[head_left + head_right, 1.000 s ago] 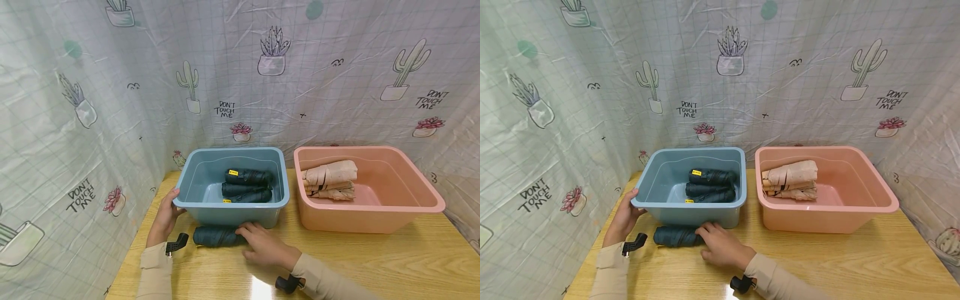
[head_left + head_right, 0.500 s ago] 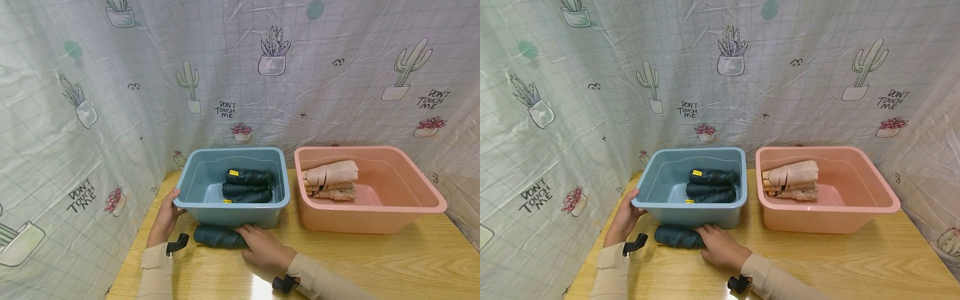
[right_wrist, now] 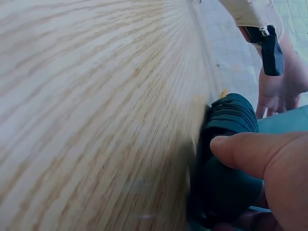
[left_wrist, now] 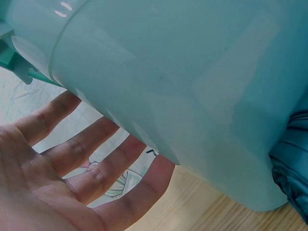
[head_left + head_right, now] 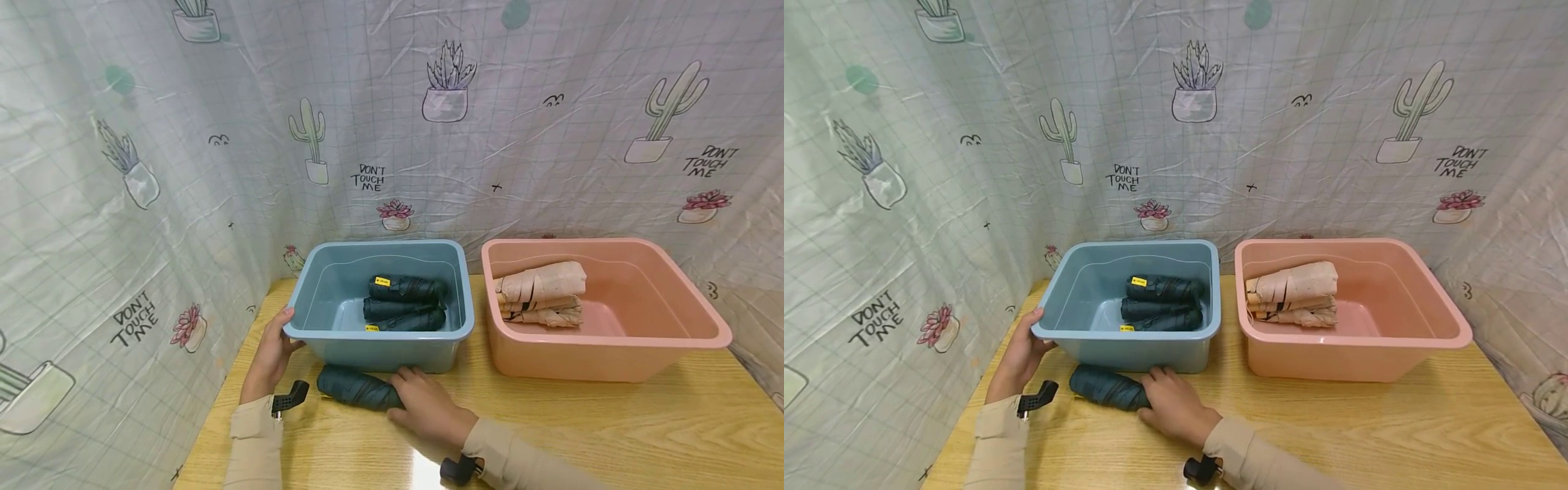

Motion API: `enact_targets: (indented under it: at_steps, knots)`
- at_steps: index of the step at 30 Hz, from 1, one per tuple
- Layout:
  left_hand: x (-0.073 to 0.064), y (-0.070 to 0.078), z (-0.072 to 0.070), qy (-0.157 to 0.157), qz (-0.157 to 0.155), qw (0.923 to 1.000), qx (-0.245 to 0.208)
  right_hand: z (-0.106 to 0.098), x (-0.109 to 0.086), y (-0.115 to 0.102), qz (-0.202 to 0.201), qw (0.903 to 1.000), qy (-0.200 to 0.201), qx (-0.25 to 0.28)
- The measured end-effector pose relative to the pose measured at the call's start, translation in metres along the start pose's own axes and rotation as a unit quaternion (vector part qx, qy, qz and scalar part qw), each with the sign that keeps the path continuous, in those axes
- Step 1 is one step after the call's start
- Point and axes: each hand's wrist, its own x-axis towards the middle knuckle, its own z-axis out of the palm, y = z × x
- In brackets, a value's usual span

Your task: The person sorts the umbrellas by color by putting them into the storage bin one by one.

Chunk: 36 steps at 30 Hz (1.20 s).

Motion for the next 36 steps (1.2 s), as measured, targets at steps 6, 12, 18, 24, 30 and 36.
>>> enact_targets:
  at_steps: [6, 12, 18, 24, 30, 36]
  knots:
    - [-0.001, 0.002, 0.001, -0.001, 0.0, 1.0, -0.004, -0.001, -0.002, -0.002, -0.007, 0.9999, 0.008, 0.003]
    - [-0.001, 0.002, 0.001, 0.002, -0.005, 0.9999, -0.009, -0.003, -0.005, -0.004, -0.008, 0.999, 0.015, 0.041]
    - [-0.001, 0.003, 0.001, -0.002, -0.007, 0.9999, -0.012, -0.008, -0.004, -0.002, 0.03, 0.9848, -0.018, 0.17]
    - [-0.001, 0.003, 0.001, -0.001, -0.01, 0.9999, -0.007, -0.014, -0.004, -0.001, 0.059, 0.9621, -0.022, 0.265]
    - [0.0, 0.001, 0.001, 0.002, -0.01, 0.9999, -0.007, -0.019, -0.004, -0.002, 0.077, 0.9385, 0.009, 0.336]
    - [-0.002, 0.002, 0.0, 0.001, -0.012, 0.9999, -0.006, -0.024, -0.006, 0.0, 0.077, 0.913, 0.001, 0.401]
